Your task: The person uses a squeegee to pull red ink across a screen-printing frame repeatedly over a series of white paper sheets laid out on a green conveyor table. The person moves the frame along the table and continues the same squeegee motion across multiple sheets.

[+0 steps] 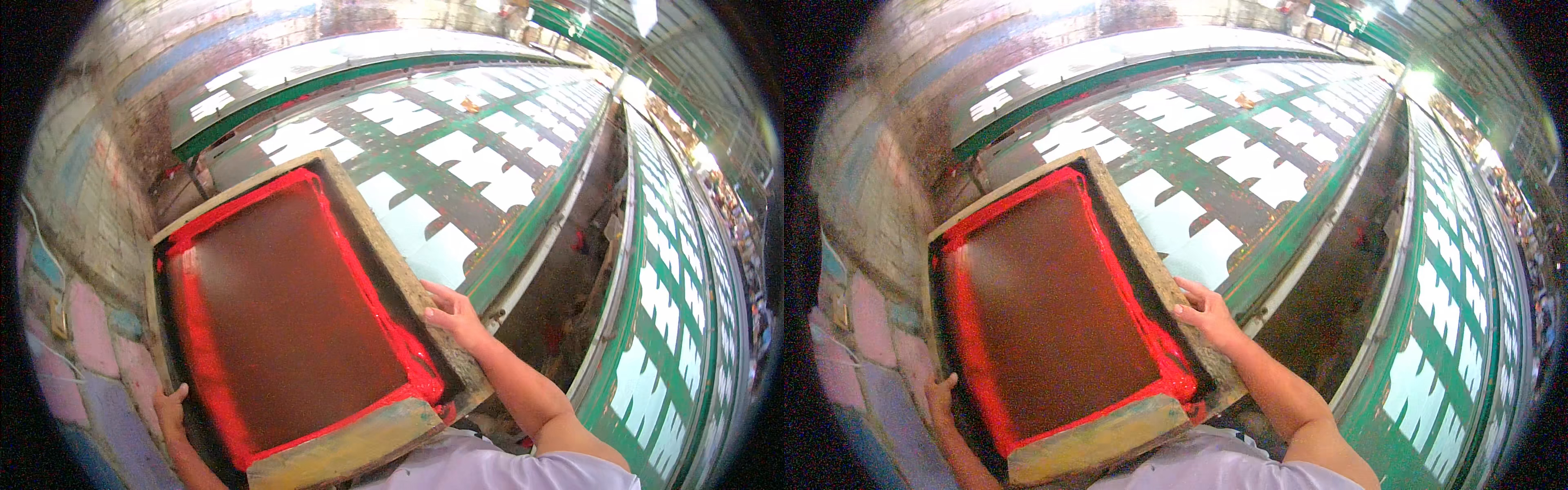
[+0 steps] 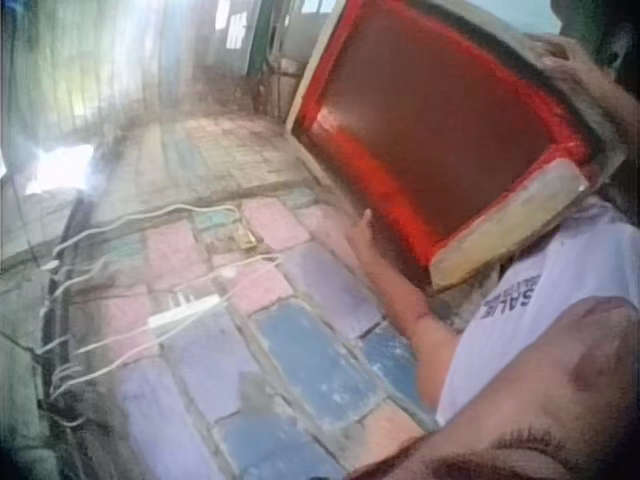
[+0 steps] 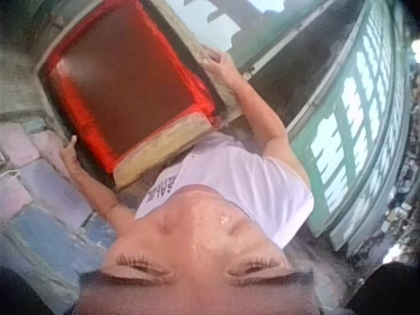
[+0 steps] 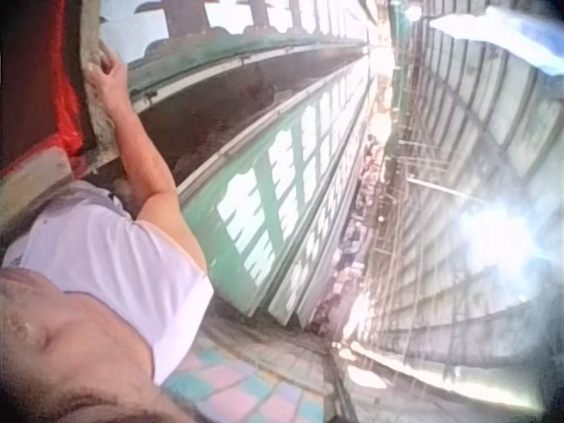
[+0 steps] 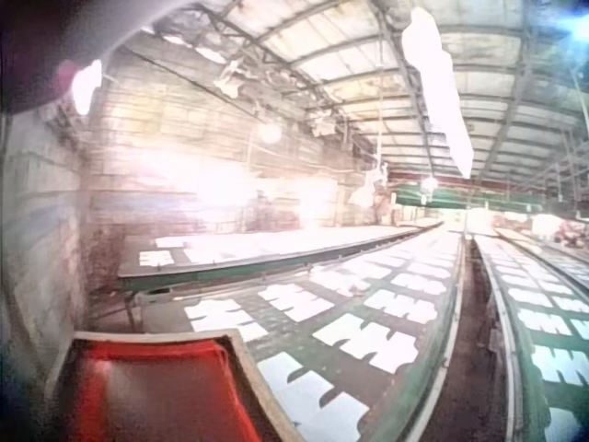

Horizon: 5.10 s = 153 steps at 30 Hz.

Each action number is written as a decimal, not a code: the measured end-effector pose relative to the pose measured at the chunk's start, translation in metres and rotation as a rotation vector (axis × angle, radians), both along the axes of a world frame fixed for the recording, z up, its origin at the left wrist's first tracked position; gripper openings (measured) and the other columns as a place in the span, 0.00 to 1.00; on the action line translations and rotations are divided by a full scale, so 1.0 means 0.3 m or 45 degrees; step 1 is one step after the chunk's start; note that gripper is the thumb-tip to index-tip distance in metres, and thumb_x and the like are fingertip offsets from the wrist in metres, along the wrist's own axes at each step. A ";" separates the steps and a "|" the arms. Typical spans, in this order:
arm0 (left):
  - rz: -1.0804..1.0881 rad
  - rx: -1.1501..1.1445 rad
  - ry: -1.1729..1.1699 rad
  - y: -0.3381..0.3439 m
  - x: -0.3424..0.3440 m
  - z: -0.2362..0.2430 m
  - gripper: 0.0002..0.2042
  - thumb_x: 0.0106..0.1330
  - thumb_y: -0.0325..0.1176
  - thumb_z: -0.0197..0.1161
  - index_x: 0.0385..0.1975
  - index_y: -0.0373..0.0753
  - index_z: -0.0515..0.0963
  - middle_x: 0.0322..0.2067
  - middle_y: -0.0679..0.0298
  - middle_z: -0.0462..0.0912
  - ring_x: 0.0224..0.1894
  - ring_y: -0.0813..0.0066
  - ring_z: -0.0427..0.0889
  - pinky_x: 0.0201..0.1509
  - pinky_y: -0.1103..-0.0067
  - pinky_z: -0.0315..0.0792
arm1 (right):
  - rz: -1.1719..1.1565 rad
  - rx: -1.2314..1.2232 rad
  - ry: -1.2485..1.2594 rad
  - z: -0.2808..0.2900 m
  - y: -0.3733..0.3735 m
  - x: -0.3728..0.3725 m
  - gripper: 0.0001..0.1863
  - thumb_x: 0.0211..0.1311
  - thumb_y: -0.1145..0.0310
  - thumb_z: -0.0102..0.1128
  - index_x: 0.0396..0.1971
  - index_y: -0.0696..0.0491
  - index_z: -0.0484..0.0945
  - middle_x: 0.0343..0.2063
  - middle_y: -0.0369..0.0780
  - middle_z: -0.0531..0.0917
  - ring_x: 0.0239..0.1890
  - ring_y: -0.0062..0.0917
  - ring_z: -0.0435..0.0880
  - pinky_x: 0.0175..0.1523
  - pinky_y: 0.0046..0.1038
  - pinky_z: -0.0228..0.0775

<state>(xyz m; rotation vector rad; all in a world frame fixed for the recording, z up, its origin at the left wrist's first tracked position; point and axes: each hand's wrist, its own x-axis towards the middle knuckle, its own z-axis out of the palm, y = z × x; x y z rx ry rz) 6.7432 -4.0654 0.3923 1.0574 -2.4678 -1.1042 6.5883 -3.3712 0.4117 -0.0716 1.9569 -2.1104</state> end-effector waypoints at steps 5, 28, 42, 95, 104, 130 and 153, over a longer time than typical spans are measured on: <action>0.110 0.122 0.222 0.071 0.007 0.008 0.20 0.65 0.28 0.80 0.55 0.29 0.87 0.47 0.56 0.93 0.49 0.58 0.90 0.60 0.64 0.81 | 0.210 0.114 0.028 -0.009 -0.037 -0.301 0.45 0.74 0.59 0.75 0.84 0.60 0.67 0.71 0.47 0.83 0.71 0.31 0.81 0.77 0.36 0.71; 0.378 0.219 0.119 1.330 -0.623 -0.090 0.15 0.64 0.24 0.82 0.48 0.32 0.87 0.40 0.64 0.92 0.41 0.69 0.88 0.51 0.68 0.81 | 0.026 0.024 -0.062 -0.286 0.881 -1.088 0.30 0.75 0.70 0.71 0.73 0.63 0.78 0.58 0.45 0.91 0.57 0.27 0.90 0.64 0.31 0.82; 0.342 0.229 0.203 1.417 -0.656 -0.184 0.17 0.63 0.25 0.82 0.51 0.31 0.87 0.41 0.65 0.90 0.43 0.70 0.87 0.53 0.70 0.80 | 0.100 -0.019 0.036 -0.283 1.012 -1.152 0.32 0.76 0.70 0.70 0.75 0.64 0.77 0.61 0.46 0.90 0.58 0.26 0.90 0.67 0.32 0.80; 0.284 -0.279 0.073 1.503 -0.712 -0.262 0.30 0.74 0.41 0.73 0.70 0.31 0.79 0.65 0.44 0.81 0.70 0.41 0.78 0.77 0.54 0.73 | 1.048 1.442 1.249 -0.022 0.624 -0.310 0.34 0.53 0.76 0.72 0.65 0.41 0.87 0.57 0.40 0.90 0.58 0.43 0.90 0.64 0.46 0.83; 0.233 -0.284 0.115 1.501 -0.710 -0.269 0.28 0.74 0.39 0.72 0.69 0.29 0.77 0.64 0.44 0.80 0.68 0.39 0.78 0.75 0.53 0.72 | 0.953 1.358 1.576 -0.149 0.485 -0.566 0.31 0.56 0.74 0.72 0.64 0.43 0.87 0.59 0.41 0.89 0.59 0.40 0.90 0.65 0.45 0.82; 0.288 -0.680 -0.119 1.549 -0.748 -0.274 0.25 0.79 0.40 0.69 0.67 0.29 0.76 0.57 0.43 0.83 0.61 0.38 0.82 0.67 0.53 0.77 | 0.730 1.483 1.458 -0.152 -0.410 -1.938 0.26 0.64 0.77 0.65 0.61 0.41 0.92 0.54 0.47 0.93 0.59 0.45 0.92 0.66 0.50 0.85; 0.271 -0.629 -0.095 1.536 -0.747 -0.264 0.24 0.81 0.45 0.65 0.65 0.30 0.78 0.60 0.42 0.84 0.63 0.37 0.83 0.68 0.51 0.77 | 1.299 1.576 1.254 -0.022 0.229 -0.995 0.20 0.55 0.70 0.70 0.49 0.46 0.94 0.41 0.47 0.92 0.46 0.47 0.94 0.53 0.50 0.87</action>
